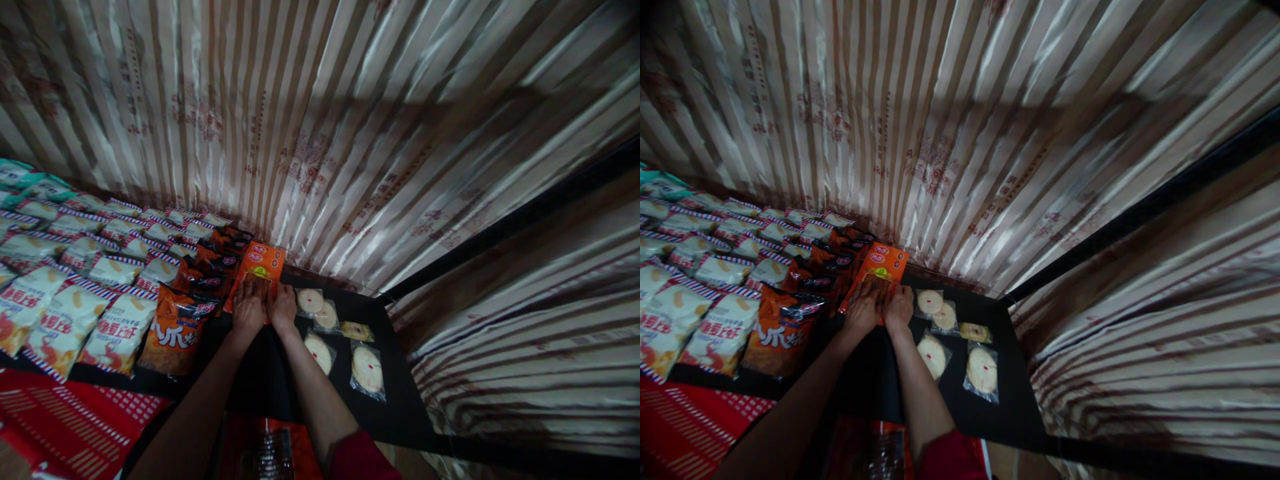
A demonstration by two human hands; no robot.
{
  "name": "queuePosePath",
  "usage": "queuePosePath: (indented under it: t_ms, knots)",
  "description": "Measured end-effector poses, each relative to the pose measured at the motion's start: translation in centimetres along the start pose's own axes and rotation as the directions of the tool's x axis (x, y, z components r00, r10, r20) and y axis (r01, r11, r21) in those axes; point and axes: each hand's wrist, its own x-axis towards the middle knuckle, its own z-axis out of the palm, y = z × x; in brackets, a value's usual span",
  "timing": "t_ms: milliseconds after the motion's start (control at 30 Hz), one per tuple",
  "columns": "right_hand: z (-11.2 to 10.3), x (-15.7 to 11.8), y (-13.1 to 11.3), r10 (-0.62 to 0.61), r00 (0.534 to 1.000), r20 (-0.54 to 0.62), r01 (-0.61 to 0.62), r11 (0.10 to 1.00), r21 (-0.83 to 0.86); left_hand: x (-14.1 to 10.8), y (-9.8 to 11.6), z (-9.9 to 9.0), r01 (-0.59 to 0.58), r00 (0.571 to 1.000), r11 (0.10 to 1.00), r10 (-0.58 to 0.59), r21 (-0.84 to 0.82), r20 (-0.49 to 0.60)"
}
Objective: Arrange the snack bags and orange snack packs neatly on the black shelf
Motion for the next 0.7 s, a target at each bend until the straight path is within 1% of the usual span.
queuePosePath:
  t_ms: [200, 433, 700]
  knots:
    - [0.27, -0.06, 0.14, 0.006, 1.0, 0.0, -0.006, 1.0, 0.001, 0.04, -0.07, 0.3, 0.006, 1.0, 1.0, -0.006, -0.006, -0.013]
    - [0.23, -0.22, 0.34, 0.011, 1.0, -0.001, -0.011, 1.0, 0.015, 0.14, -0.37, 0.84, -0.036, 0.999, 0.999, 0.035, -0.035, -0.041]
    - [0.29, -0.45, 0.33, 0.025, 1.0, -0.008, -0.024, 0.999, 0.032, -0.07, -0.09, 0.56, -0.018, 0.999, 1.0, 0.019, 0.014, -0.044]
